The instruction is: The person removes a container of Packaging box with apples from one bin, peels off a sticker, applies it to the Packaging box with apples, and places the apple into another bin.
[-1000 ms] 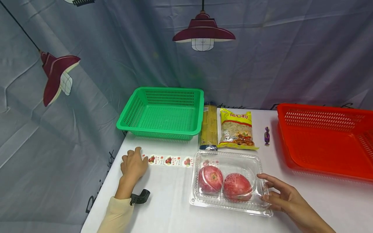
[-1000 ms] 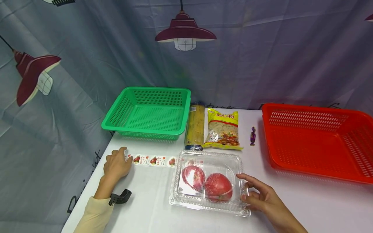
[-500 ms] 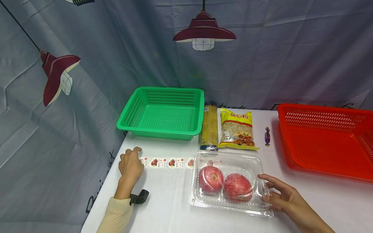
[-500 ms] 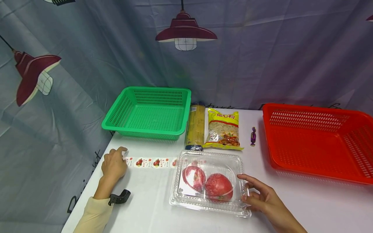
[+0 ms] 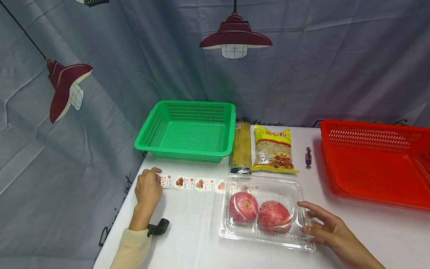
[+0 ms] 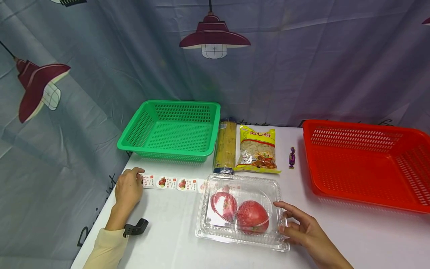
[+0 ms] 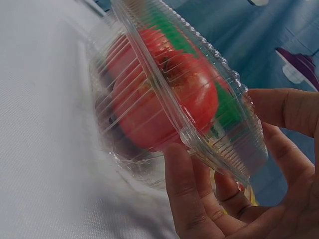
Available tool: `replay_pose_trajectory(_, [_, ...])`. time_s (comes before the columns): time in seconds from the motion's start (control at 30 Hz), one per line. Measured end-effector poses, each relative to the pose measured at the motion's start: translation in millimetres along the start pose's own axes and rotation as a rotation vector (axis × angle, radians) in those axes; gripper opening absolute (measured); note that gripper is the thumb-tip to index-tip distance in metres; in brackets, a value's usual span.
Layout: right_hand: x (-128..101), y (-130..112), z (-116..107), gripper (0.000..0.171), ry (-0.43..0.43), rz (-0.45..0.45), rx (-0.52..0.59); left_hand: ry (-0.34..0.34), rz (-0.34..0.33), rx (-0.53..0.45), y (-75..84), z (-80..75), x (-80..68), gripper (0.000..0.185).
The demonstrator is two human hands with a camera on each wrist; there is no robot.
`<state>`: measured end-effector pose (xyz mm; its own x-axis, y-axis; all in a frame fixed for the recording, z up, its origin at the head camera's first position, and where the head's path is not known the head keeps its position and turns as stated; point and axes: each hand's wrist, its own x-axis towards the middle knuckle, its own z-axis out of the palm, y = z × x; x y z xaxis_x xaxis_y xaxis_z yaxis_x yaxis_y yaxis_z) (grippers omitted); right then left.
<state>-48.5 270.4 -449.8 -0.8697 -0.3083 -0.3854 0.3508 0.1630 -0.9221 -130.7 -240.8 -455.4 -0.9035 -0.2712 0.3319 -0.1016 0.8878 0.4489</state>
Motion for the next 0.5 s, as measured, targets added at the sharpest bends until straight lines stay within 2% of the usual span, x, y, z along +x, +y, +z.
replay_pose_trajectory(0.23, [0.5,-0.4,-0.1,0.056,0.005,0.015,0.005,0.079,0.021,-0.065,-2.7,3.2,2.5,0.024])
replay_pose_trajectory(0.5, [0.5,-0.5,-0.6,0.057,-0.006,0.017,0.010,0.119,0.042,-0.066,-3.9,7.5,4.4,0.022])
